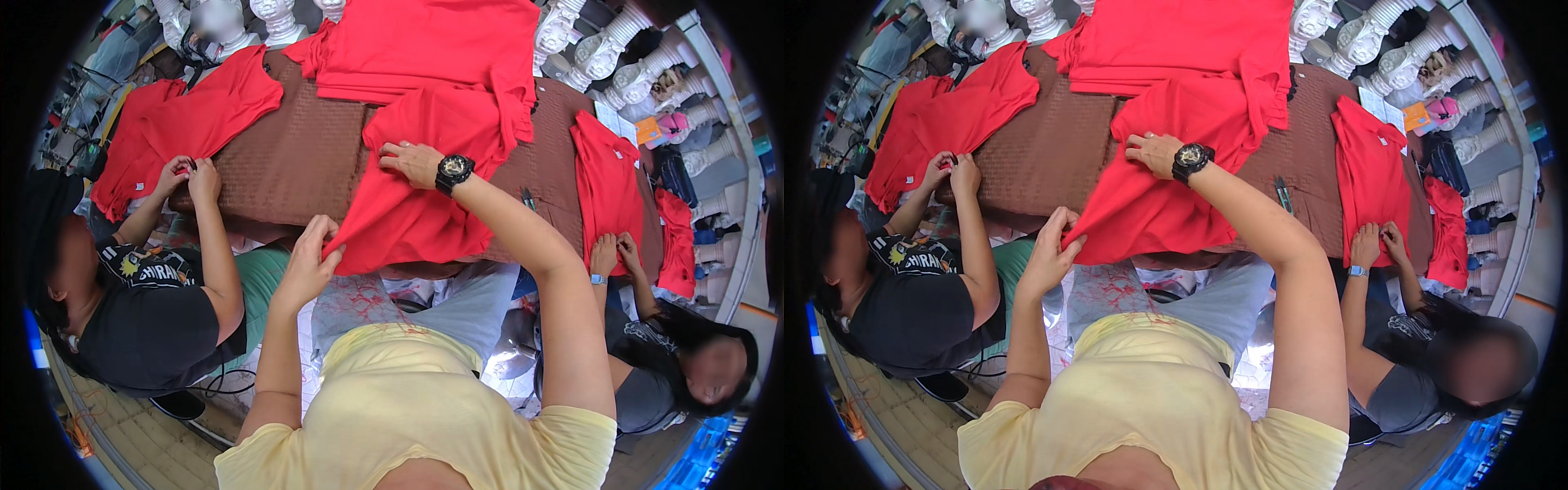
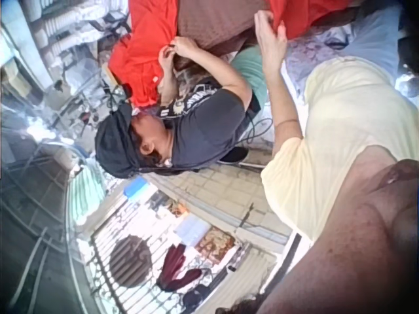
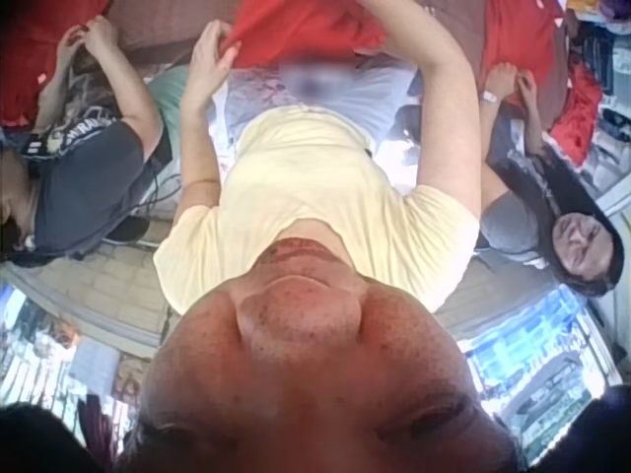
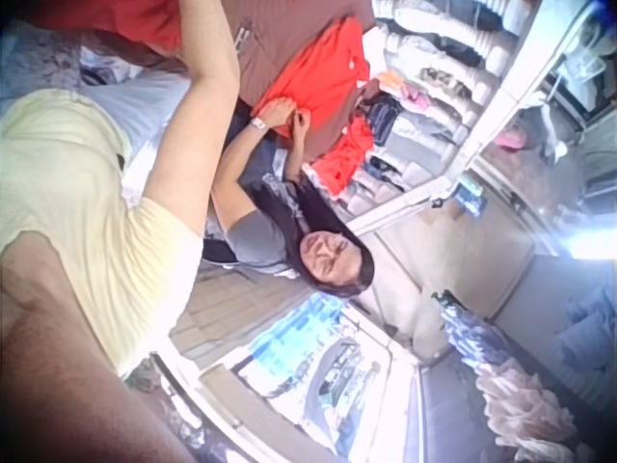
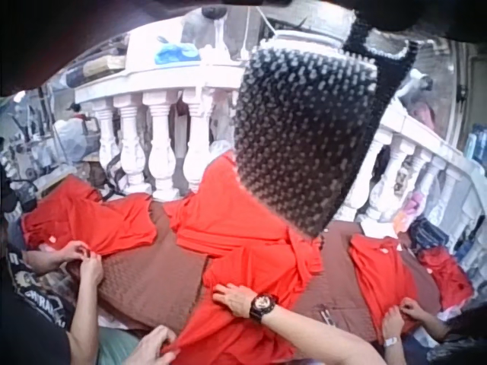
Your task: The person folds several red shirts one at a time, makes notes in a notebook with a pen, and then handles a small stack of black shirts.
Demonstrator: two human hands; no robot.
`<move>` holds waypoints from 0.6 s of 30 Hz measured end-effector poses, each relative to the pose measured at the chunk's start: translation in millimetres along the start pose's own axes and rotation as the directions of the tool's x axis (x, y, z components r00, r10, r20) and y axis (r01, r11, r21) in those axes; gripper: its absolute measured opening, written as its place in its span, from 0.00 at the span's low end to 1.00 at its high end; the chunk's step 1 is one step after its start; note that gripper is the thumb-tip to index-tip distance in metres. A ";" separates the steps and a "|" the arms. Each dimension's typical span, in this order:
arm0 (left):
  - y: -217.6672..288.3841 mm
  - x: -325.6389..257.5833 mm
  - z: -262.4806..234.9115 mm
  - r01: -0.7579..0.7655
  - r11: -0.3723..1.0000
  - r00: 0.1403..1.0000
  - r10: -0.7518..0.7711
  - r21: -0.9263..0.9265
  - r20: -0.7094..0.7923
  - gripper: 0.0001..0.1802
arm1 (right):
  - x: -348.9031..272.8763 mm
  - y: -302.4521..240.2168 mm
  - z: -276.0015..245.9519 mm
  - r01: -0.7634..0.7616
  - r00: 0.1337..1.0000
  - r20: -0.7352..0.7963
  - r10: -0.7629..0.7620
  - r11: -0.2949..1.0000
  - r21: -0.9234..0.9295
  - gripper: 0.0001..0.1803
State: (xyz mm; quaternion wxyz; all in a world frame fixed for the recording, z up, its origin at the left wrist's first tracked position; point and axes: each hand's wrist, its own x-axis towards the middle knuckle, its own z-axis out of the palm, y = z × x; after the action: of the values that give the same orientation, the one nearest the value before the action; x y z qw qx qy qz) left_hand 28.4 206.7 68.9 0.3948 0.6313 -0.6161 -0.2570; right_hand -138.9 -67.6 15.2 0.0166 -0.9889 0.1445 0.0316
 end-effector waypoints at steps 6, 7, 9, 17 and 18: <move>23.9 -4.4 -6.8 -0.014 0.999 0.996 0.018 -0.048 0.087 0.17 | 21.5 -19.5 5.3 0.095 0.973 -0.210 -0.099 0.995 -0.030 0.24; 26.5 -4.3 -7.6 -0.013 0.999 0.995 0.017 -0.047 0.096 0.17 | 26.0 -19.8 5.3 0.131 0.978 -0.151 -0.144 0.987 -0.094 0.23; 26.4 -5.2 -10.5 0.100 0.994 0.994 -0.101 0.035 0.034 0.18 | 28.2 -12.5 0.6 0.060 0.991 -0.110 -0.077 0.987 -0.151 0.22; 0.2 4.0 -62.8 0.162 0.987 0.966 -0.160 0.006 0.201 0.14 | -6.0 35.4 -111.5 -0.112 0.942 -0.327 0.082 0.991 -0.073 0.13; -4.8 12.4 -81.3 0.197 0.950 0.929 -0.101 -0.244 0.356 0.15 | -16.2 53.7 -137.9 0.016 0.973 -0.229 0.029 0.981 0.192 0.13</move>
State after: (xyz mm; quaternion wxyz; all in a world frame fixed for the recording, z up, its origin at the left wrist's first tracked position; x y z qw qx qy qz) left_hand 98.5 209.0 112.2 0.3458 0.5619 -0.5829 -0.4742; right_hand -161.9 -120.2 152.5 0.0954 -0.9791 0.1508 -0.0977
